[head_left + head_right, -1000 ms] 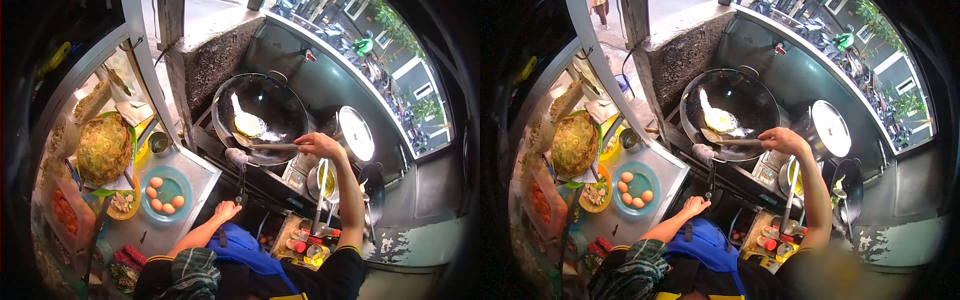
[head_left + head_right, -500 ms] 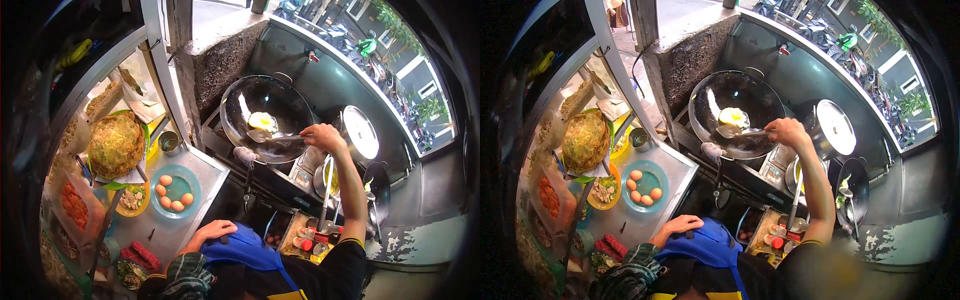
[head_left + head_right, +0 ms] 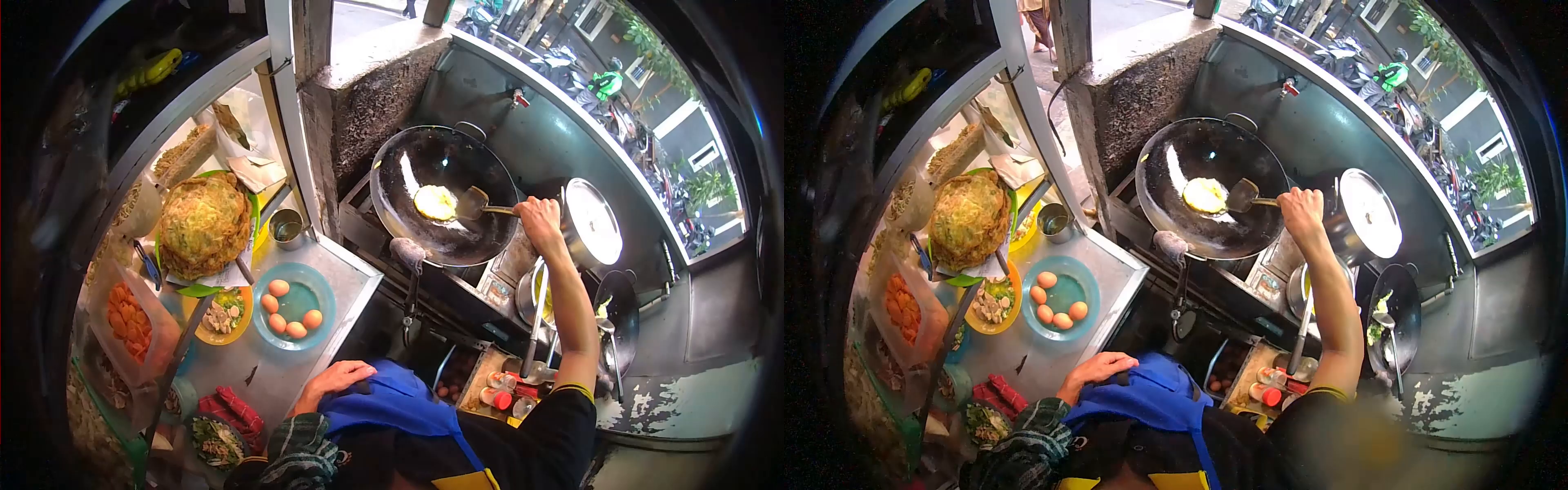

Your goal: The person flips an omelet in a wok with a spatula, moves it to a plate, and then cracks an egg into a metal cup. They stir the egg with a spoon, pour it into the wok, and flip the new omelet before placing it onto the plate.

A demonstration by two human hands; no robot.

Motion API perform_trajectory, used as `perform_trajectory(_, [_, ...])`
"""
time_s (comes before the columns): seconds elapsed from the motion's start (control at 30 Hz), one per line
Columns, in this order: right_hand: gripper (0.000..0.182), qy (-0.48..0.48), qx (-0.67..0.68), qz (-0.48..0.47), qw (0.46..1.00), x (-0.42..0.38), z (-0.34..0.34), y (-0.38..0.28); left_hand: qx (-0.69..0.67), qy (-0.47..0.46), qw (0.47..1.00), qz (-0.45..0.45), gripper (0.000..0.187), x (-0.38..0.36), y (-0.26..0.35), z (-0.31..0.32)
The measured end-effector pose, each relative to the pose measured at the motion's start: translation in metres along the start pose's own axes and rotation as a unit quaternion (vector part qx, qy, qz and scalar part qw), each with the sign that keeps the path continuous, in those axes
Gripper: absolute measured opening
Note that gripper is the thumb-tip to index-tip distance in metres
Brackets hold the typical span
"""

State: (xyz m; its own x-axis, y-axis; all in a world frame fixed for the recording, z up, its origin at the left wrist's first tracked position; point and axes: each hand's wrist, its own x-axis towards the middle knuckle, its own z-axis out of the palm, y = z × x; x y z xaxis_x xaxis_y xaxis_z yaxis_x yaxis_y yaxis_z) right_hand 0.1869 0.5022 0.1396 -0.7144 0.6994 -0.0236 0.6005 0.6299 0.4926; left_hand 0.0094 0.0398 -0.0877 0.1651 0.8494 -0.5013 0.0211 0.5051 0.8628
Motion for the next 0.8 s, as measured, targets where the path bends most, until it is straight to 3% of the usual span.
perform_trajectory(0.23, [0.025, 0.028, 0.135, -0.02, 0.99, 0.004, 0.029, 0.006, 0.007, -0.001, 1.0, -0.004, 0.044, 0.0, 0.001, -0.003])
perform_trajectory(0.37, [0.027, 0.045, 0.092, -0.016, 0.995, 0.001, 0.008, 0.001, 0.002, -0.007, 1.0, -0.003, 0.045, -0.003, 0.011, -0.004])
perform_trajectory(0.43, [0.024, 0.05, -0.018, -0.012, 0.998, -0.002, -0.005, -0.001, 0.003, -0.023, 0.997, -0.073, 0.046, -0.002, 0.01, -0.003])
perform_trajectory(0.53, [0.017, 0.065, -0.062, -0.013, 0.996, 0.013, 0.01, -0.001, 0.014, -0.038, 0.996, -0.076, 0.048, 0.001, 0.011, -0.002])
perform_trajectory(0.63, [0.013, 0.11, -0.076, -0.015, 0.991, 0.025, 0.03, -0.009, 0.011, -0.023, 1.0, -0.003, 0.05, 0.003, 0.003, 0.0])
perform_trajectory(0.8, [0.014, 0.111, -0.037, -0.029, 0.993, 0.022, 0.041, -0.012, 0.021, -0.031, 0.999, 0.014, 0.051, -0.001, -0.001, -0.002])
